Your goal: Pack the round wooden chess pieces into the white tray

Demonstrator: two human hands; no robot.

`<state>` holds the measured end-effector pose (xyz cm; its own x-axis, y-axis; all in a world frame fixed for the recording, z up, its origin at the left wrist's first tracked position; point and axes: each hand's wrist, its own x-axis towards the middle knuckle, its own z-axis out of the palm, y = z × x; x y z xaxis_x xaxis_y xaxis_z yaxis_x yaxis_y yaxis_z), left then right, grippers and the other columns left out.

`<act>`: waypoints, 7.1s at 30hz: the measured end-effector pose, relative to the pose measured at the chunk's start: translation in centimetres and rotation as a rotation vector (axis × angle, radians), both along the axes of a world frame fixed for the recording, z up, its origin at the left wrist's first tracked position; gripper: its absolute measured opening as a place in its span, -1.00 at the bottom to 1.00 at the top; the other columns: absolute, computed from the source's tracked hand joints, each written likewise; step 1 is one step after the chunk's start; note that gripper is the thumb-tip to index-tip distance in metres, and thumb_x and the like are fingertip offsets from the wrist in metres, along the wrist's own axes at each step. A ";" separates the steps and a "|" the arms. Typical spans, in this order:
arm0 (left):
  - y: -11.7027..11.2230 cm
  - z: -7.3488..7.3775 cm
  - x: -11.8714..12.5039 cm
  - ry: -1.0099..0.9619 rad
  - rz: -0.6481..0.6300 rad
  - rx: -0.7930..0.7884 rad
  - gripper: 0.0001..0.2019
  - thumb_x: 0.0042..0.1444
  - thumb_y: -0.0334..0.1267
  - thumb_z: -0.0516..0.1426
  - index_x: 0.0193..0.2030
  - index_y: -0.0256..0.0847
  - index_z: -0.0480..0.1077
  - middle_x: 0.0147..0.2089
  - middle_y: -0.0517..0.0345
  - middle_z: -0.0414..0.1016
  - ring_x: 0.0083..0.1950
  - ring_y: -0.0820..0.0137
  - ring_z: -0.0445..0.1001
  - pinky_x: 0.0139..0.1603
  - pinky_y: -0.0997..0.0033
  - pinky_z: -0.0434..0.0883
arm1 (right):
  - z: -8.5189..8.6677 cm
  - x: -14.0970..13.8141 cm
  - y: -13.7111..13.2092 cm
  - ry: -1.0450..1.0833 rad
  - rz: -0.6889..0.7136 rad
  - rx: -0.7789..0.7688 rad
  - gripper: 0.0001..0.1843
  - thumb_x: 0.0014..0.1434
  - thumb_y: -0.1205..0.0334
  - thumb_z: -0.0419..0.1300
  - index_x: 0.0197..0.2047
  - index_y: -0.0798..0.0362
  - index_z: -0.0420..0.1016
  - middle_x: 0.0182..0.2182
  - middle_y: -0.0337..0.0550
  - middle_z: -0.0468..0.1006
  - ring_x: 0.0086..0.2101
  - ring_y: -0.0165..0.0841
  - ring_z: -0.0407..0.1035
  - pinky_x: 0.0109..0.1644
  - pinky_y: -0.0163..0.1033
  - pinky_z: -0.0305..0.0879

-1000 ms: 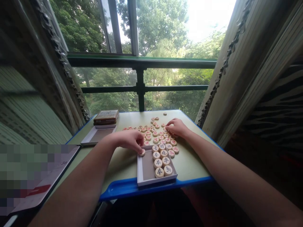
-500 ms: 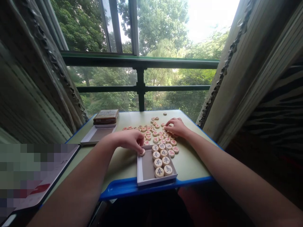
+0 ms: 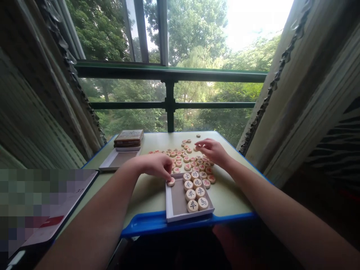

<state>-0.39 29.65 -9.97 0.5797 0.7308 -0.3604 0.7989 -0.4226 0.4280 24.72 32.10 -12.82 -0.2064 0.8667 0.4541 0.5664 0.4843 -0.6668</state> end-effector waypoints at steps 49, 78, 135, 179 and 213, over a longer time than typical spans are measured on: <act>0.0 0.7 -1.5 -0.236 0.117 -0.281 -0.81 -0.21 -0.21 0.17 -0.44 -0.26 0.50 -0.62 0.16 0.45 -0.64 0.56 0.09 -0.64 0.53 -0.05 | 4.6 -6.3 -6.1 -0.495 0.642 0.018 -0.79 0.03 0.15 0.27 -0.23 -0.03 0.58 -0.27 -0.15 0.50 -0.23 -0.34 0.35 -0.07 -0.19 0.24; 1.5 -1.9 1.0 -0.636 0.462 0.382 -0.81 -0.12 -0.31 0.01 -0.47 -0.33 0.42 -0.61 0.24 0.34 -0.56 0.53 0.28 -0.53 0.57 0.22 | 2.2 -7.2 -6.9 -0.669 0.622 0.216 -0.87 0.04 0.20 0.22 -0.36 0.02 0.57 -0.42 -0.13 0.46 -0.29 -0.30 0.21 -0.15 -0.19 0.18; 1.6 -2.2 0.7 -0.397 0.353 0.602 -0.75 -0.06 -0.25 0.03 -0.39 -0.31 0.50 -0.52 0.17 0.45 -0.49 0.48 0.32 -0.46 0.52 0.19 | 2.2 -7.2 -6.6 -0.636 0.661 0.258 -0.89 0.05 0.22 0.20 -0.41 0.05 0.53 -0.45 -0.16 0.49 -0.33 -0.35 0.26 -0.09 -0.21 0.16; 4.5 -3.5 -4.6 -0.007 0.572 0.507 -0.74 -0.03 -0.35 0.14 -0.16 -0.22 0.51 -0.17 -0.02 0.56 -0.19 0.29 0.50 -0.21 0.47 0.37 | 0.5 -4.0 -0.1 -0.540 0.130 0.080 -0.81 0.08 0.22 0.13 -0.39 0.05 0.57 -0.36 -0.11 0.55 -0.27 -0.30 0.27 -0.22 -0.25 0.19; 2.4 -3.2 0.3 -0.117 0.249 0.655 -0.65 0.14 -0.12 -0.01 -0.02 -0.11 0.46 0.10 0.10 0.40 0.13 0.24 0.31 0.17 0.33 0.22 | -0.4 -3.3 1.2 -0.614 -0.211 -0.100 -0.71 0.10 0.22 0.07 -0.18 0.05 0.57 -0.10 0.03 0.51 -0.15 -0.21 0.38 -0.09 -0.21 0.23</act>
<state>-0.14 32.04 -13.15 0.3755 0.8916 0.2532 0.8693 -0.4335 0.2373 21.45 33.28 -13.26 -0.2237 0.9487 0.2233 0.9344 0.2740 -0.2278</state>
